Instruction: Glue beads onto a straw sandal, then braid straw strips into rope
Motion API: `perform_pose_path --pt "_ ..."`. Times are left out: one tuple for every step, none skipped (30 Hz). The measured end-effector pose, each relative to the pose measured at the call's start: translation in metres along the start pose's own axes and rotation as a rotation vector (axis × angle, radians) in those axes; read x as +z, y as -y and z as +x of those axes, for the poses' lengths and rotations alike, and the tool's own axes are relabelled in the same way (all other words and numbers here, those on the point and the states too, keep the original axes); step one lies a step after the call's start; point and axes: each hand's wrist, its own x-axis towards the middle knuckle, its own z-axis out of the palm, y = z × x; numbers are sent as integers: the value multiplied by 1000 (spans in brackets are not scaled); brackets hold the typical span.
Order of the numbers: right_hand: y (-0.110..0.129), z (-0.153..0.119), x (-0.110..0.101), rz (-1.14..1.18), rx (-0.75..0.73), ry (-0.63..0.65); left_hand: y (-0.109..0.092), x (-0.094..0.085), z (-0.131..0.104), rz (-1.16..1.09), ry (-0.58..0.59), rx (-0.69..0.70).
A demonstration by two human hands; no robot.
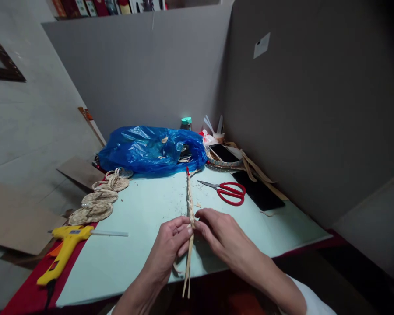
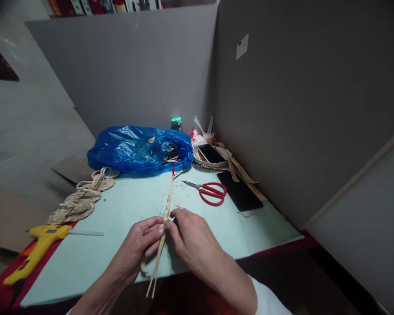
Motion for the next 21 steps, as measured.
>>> perform_pose_path --pt "-4 4 3 71 16 54 2 -2 0 -11 7 0" --pt "-7 7 8 130 26 90 3 -3 0 -14 8 2" --pt "-10 10 12 172 32 105 5 -5 0 -5 7 7" --pt "-12 13 17 198 34 101 6 -6 -1 16 8 17" --pt "-14 14 20 219 32 94 8 -6 -1 47 13 25" --pt "-15 15 23 242 25 94 8 -7 -3 88 23 25" --pt "-16 16 24 268 16 98 8 -7 -5 133 26 19" --pt "-16 16 25 293 7 99 6 -7 -7 184 20 8" --pt "-16 16 25 316 0 94 4 -7 -10 243 5 -4" --pt "-16 16 25 336 -3 84 1 -6 -14 309 -19 -10" --pt "-16 15 24 358 -5 72 -4 -6 -18 383 -52 -2" --pt "-15 14 24 380 -2 56 -8 -5 -21 460 -84 15" --pt "-15 14 24 409 6 43 -12 -3 -25 535 -110 41" --pt "-14 13 24 450 18 41 -14 -1 -28 600 -130 75" --pt "-13 13 24 502 34 47 -15 3 -31 655 -154 122" --pt "-12 13 23 559 49 58 -13 6 -33 705 -179 175" --pt "-12 13 23 615 66 75 -8 11 -35 757 -204 237" --pt "-12 13 22 674 85 96 -1 15 -36 821 -231 301" --pt "-12 13 21 731 104 122 9 20 -36 897 -251 358" --pt "-12 14 20 789 119 147 19 23 -36 981 -258 405" --pt "-13 14 19 844 128 169 29 27 -36 1053 -262 440"
